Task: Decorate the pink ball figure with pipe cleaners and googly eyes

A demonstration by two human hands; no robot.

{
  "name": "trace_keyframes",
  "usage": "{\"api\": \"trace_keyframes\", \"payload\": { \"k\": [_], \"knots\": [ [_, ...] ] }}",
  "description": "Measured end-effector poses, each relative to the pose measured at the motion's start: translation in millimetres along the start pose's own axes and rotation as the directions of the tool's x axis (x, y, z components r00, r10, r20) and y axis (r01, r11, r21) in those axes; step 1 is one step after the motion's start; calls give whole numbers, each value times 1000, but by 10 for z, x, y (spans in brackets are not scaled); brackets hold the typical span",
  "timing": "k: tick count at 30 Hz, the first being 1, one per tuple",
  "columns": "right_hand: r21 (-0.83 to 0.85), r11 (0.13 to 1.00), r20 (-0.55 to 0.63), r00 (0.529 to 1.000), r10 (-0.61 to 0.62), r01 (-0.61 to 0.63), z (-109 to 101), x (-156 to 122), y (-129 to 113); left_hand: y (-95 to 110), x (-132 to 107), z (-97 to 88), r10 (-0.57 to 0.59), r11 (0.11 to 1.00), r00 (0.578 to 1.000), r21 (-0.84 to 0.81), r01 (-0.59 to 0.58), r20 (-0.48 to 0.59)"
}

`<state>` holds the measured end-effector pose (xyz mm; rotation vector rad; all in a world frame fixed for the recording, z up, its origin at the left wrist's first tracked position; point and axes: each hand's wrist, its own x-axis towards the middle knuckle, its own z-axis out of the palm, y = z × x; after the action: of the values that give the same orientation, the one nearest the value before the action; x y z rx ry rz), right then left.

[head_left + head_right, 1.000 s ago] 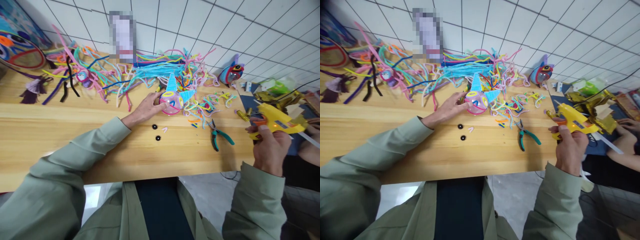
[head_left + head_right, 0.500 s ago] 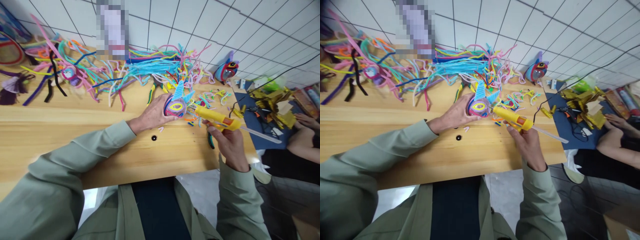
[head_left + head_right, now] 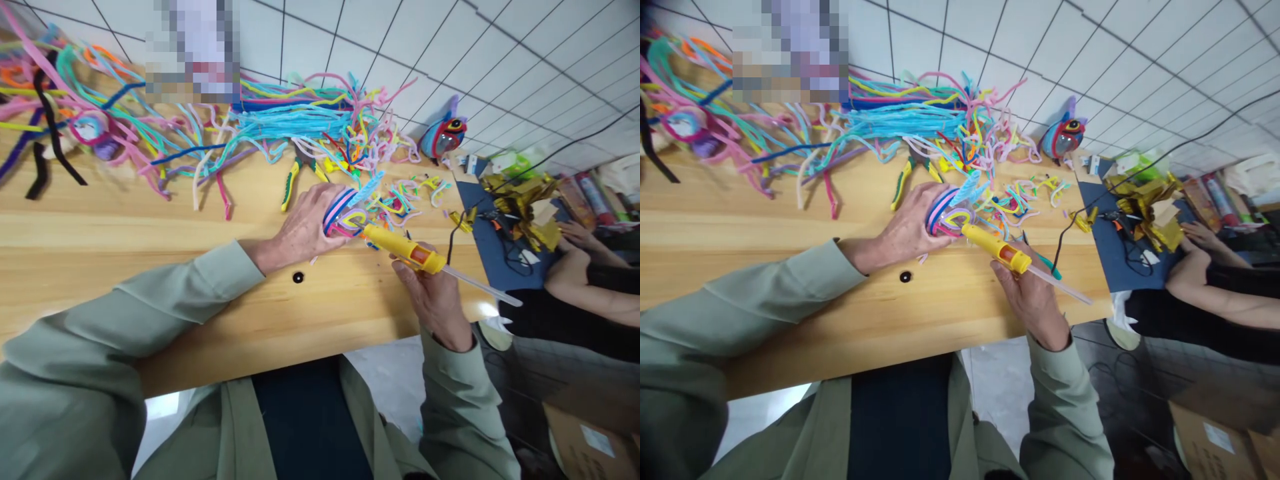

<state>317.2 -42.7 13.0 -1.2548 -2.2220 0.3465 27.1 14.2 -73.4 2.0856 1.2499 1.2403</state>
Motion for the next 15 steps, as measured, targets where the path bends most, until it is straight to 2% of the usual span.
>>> {"api": "trace_keyframes", "payload": {
  "k": [7,15],
  "knots": [
    [-33,998,-1,999,-49,49,33,27,-2,-62,-32,21,41,999,999,21,-41,-24],
    [-29,996,-11,997,-80,79,70,40,34,-42,-52,28,56,996,998,65,-54,-32]
  ]
}}
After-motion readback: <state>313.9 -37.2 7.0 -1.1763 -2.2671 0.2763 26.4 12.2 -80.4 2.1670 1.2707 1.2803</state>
